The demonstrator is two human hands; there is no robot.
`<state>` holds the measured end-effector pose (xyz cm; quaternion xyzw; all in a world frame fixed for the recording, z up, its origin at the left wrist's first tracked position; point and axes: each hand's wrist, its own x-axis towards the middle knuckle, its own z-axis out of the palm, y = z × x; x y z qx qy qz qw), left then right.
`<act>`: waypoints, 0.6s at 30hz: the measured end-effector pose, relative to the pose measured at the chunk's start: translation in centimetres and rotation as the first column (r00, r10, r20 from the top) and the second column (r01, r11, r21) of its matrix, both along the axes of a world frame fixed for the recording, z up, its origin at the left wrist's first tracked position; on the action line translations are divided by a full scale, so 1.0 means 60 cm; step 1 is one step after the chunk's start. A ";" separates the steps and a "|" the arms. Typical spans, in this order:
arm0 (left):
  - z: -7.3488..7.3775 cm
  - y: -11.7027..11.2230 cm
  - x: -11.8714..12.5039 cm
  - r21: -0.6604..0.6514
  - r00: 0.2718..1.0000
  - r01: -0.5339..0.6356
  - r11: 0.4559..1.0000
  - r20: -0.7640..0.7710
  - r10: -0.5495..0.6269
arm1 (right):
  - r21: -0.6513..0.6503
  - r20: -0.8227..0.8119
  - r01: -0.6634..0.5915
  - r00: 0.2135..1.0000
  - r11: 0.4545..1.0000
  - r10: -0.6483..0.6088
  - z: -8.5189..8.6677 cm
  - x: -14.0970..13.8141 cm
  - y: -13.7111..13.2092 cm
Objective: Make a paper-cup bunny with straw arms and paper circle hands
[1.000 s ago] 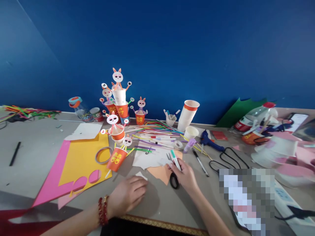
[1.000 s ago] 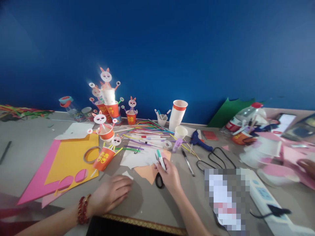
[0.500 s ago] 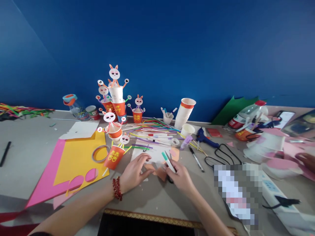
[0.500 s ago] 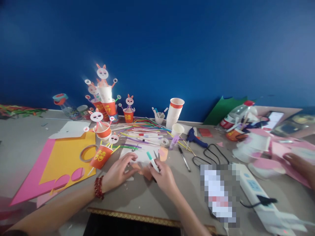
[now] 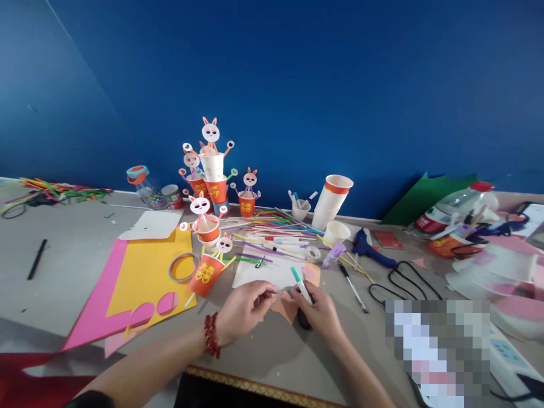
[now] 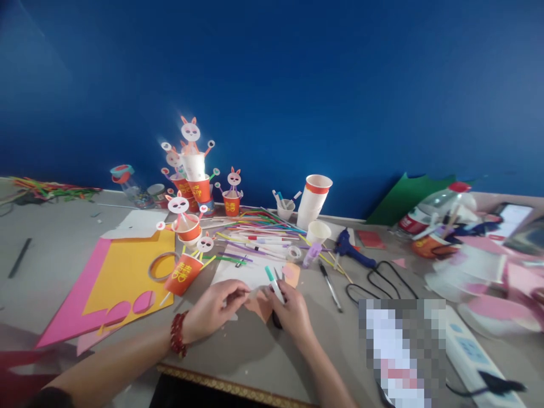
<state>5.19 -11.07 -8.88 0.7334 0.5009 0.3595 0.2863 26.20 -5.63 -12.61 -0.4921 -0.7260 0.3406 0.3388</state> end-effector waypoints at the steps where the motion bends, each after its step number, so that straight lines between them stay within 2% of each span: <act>1: 0.008 -0.011 -0.019 0.127 0.999 -0.009 0.992 -0.038 0.014 | -0.009 -0.015 0.003 1.000 1.000 -0.003 -0.002 0.001 -0.002; 2: 0.016 -0.021 -0.047 0.290 0.996 -0.042 0.956 -0.069 0.065 | -0.018 -0.025 0.001 1.000 1.000 -0.002 -0.004 0.002 -0.003; 3: 0.024 -0.026 -0.082 0.455 0.984 -0.105 0.884 -0.083 0.159 | -0.025 -0.030 0.000 1.000 1.000 -0.001 -0.005 0.003 -0.005; 4: 0.032 -0.027 -0.123 0.574 0.951 -0.210 0.792 -0.067 0.301 | -0.032 -0.031 -0.002 1.000 0.999 0.001 -0.006 0.004 -0.006; 5: 0.041 -0.024 -0.169 0.622 0.860 -0.387 0.681 -0.023 0.509 | -0.037 -0.028 -0.004 1.000 0.999 0.003 -0.007 0.004 -0.006; 6: 0.050 -0.016 -0.216 0.623 0.684 -0.583 0.522 0.031 0.728 | -0.040 -0.025 -0.004 1.000 0.999 0.003 -0.008 0.004 -0.005; 7: 0.058 -0.006 -0.262 0.593 0.494 -0.700 0.398 -0.001 0.870 | -0.042 -0.025 -0.006 1.000 0.999 0.005 -0.008 0.004 -0.005; 8: 0.065 0.006 -0.303 0.572 0.421 -0.736 0.362 -0.031 0.906 | -0.045 -0.029 -0.007 1.000 0.999 0.006 -0.009 0.004 -0.004; 9: 0.071 0.019 -0.339 0.559 0.392 -0.746 0.361 -0.069 0.917 | -0.049 -0.037 -0.008 0.999 0.999 0.006 -0.010 0.004 -0.003; 12: 0.071 0.049 -0.402 0.495 0.408 -0.726 0.477 -0.247 0.879 | -0.067 -0.073 -0.011 0.997 0.998 0.006 -0.013 0.003 -0.001; 15: 0.061 0.066 -0.418 0.445 0.436 -0.704 0.554 -0.345 0.831 | -0.064 -0.080 0.003 0.997 0.998 -0.008 -0.014 0.002 -0.002; 17: 0.063 0.068 -0.419 0.451 0.447 -0.689 0.567 -0.352 0.822 | -0.064 -0.073 0.008 0.997 0.998 -0.013 -0.012 0.002 -0.002; 18: 0.068 0.066 -0.418 0.471 0.445 -0.684 0.556 -0.334 0.831 | -0.065 -0.073 0.013 0.997 0.998 -0.017 -0.011 0.002 -0.002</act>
